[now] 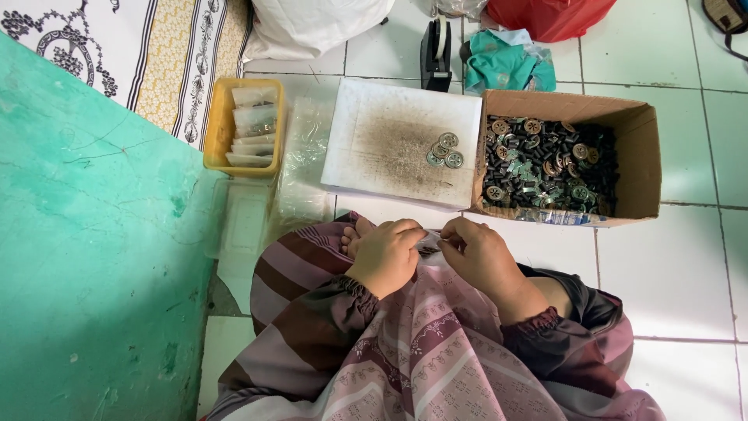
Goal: The person sorts metal components from a large cardboard box and places them into small plastic bags.
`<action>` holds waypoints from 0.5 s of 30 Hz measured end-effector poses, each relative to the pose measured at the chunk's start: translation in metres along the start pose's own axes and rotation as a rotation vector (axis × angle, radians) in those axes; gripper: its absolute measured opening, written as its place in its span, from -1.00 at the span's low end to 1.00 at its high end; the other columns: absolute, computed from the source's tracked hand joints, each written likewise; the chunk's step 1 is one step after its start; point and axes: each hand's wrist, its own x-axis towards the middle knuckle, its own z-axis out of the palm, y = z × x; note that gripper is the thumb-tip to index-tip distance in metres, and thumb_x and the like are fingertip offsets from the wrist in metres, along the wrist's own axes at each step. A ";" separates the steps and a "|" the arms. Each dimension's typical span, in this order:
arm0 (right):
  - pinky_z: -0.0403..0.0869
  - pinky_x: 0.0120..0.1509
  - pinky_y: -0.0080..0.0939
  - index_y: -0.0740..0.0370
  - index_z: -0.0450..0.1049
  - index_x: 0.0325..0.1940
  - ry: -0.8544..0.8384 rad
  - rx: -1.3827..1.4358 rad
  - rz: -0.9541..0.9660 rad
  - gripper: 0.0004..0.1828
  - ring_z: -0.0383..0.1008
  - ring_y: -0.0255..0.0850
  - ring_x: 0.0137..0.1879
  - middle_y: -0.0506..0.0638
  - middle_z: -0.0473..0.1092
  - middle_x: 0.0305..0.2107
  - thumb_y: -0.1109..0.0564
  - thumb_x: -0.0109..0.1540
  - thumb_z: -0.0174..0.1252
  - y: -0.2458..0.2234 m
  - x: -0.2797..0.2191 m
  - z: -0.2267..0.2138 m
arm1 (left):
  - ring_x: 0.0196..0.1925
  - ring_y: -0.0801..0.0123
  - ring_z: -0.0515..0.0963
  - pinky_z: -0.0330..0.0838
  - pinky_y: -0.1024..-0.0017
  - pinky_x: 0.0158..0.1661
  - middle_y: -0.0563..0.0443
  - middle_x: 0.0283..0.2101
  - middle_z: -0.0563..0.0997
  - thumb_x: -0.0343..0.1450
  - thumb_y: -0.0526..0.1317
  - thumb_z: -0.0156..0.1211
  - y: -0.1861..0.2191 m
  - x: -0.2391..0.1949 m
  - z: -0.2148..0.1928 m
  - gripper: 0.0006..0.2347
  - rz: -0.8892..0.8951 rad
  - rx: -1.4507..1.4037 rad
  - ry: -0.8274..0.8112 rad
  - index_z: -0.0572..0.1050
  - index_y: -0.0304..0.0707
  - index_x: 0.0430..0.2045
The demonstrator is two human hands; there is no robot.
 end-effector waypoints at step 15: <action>0.56 0.04 0.00 0.08 0.52 0.24 0.145 -0.016 0.226 -0.52 0.46 0.03 0.09 0.08 0.40 -0.12 -0.12 0.29 0.26 0.123 0.160 0.039 | -0.37 0.30 0.68 0.57 0.48 -0.40 0.27 -0.26 0.63 0.31 -0.40 0.15 -0.042 0.042 0.005 -0.75 0.232 -0.182 -0.014 0.66 0.00 -0.26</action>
